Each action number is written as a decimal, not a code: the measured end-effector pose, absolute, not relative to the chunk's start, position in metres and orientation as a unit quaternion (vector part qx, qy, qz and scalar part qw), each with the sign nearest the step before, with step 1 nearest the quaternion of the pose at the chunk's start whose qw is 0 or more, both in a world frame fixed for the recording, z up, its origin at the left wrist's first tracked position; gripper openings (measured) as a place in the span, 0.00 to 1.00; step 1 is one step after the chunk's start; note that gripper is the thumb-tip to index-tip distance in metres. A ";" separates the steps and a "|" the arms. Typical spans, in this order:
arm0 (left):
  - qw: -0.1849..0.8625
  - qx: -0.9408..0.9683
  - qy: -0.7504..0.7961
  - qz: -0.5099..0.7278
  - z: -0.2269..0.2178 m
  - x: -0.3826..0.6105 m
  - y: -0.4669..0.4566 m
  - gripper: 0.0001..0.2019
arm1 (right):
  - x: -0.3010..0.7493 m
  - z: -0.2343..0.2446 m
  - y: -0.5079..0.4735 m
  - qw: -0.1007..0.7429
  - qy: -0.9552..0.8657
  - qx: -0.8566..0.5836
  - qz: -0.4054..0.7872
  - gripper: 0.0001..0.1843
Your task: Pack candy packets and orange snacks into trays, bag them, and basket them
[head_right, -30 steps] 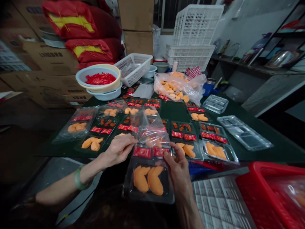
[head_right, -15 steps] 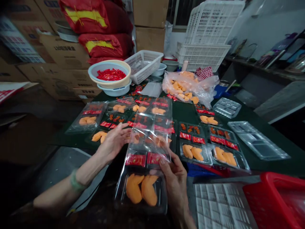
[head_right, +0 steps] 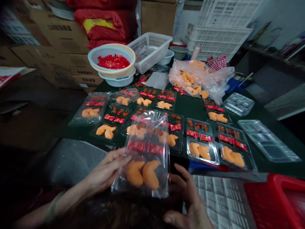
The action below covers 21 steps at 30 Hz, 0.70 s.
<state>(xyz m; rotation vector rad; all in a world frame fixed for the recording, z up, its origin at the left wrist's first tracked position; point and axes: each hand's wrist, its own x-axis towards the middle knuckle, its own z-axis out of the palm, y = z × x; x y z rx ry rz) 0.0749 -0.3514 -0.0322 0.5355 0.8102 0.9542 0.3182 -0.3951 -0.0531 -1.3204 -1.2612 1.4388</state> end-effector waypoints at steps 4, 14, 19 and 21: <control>0.767 0.246 0.353 0.476 -0.028 0.085 -0.311 0.13 | 0.283 -0.053 -0.358 0.448 -0.585 -0.583 0.343 0.23; 0.624 0.431 0.460 0.462 -0.011 0.050 -0.294 0.25 | 0.239 -0.044 -0.281 0.444 -0.758 -0.460 -0.130 0.13; 0.534 0.413 0.467 0.571 0.003 -0.018 -0.302 0.30 | 0.160 -0.021 -0.236 0.451 -0.823 -0.326 -0.115 0.17; 0.497 0.410 0.473 0.601 0.002 -0.057 -0.298 0.30 | 0.113 -0.014 -0.220 0.412 -0.856 -0.307 -0.065 0.19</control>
